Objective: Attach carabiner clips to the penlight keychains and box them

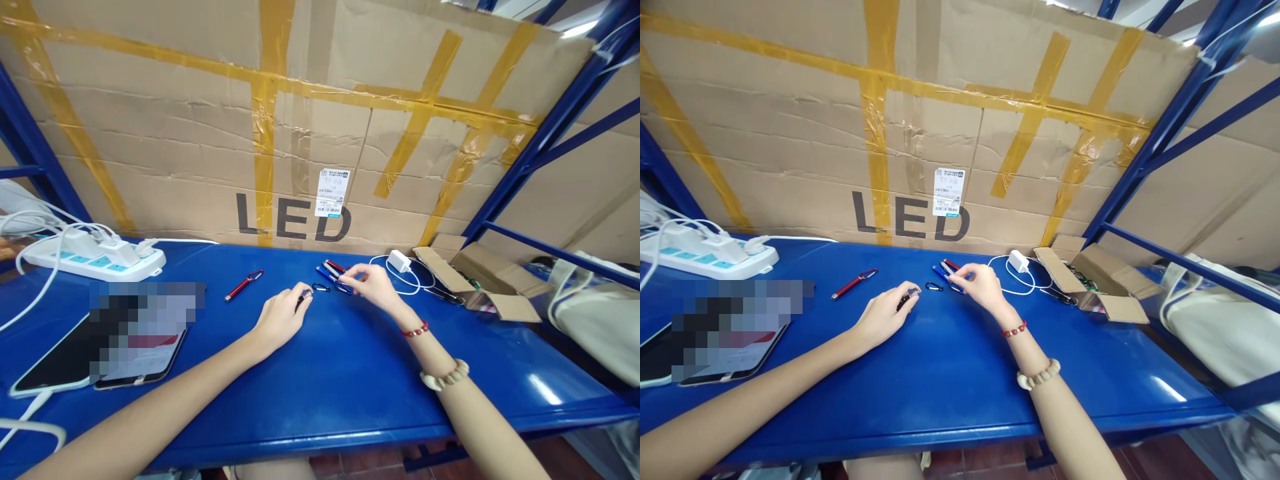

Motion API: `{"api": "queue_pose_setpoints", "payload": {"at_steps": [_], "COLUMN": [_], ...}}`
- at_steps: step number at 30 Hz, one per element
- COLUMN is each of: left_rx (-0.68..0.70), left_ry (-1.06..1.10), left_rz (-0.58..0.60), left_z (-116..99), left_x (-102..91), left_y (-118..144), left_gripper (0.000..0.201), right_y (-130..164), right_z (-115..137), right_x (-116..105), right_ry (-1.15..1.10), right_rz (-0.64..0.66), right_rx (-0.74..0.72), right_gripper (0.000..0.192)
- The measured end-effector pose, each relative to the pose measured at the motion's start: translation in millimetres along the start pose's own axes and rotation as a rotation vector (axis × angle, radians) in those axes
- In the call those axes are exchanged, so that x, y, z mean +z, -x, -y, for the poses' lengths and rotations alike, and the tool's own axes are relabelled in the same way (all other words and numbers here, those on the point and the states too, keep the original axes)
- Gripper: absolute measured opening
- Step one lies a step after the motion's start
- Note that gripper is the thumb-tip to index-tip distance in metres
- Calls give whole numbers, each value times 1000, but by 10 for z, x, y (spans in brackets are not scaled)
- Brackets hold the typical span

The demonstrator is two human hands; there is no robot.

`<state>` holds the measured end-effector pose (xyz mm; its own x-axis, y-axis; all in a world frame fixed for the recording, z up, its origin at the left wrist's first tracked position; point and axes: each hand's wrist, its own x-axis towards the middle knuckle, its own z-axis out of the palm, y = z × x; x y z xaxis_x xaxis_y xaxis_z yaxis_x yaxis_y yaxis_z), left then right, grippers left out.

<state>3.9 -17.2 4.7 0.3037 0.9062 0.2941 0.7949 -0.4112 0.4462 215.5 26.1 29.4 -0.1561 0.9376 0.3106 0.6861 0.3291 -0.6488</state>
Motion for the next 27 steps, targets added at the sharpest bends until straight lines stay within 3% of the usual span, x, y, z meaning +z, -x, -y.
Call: {"api": "queue_pose_setpoints", "payload": {"at_steps": [3, 5, 7, 12, 15, 19, 24, 27], "left_rx": [29, 36, 31, 27, 49, 65, 61, 67], "left_ry": [-32, -42, -44, -17, -10, 1, 23, 29], "left_rz": [-14, -18, -26, -55, -58, -54, -70, -78], "left_z": [-5, -14, -21, -26, -28, -28, -15, -8], "left_x": [22, 24, 18, 3, 2, 3, 11, 17], "left_y": [10, 17, 20, 18, 22, 29, 25, 20], "left_gripper": [19, 19, 18, 13, 10, 9, 9, 8], "right_y": [25, 21, -4, -83, -99, -99, -97, -86], "right_z": [-31, -51, -81, -182, -253, -339, -341, -306], "right_x": [54, 45, -10, -207, -255, -194, -51, 21], "right_ry": [146, 192, 219, 297, 346, 383, 314, 317], "right_rz": [183, 230, 161, -203, -255, -130, 63, 156], "right_rx": [-25, -36, -50, -49, -15, -54, -335, -399], "right_gripper": [22, 16, 16, 22, 22, 25, 37, 45]}}
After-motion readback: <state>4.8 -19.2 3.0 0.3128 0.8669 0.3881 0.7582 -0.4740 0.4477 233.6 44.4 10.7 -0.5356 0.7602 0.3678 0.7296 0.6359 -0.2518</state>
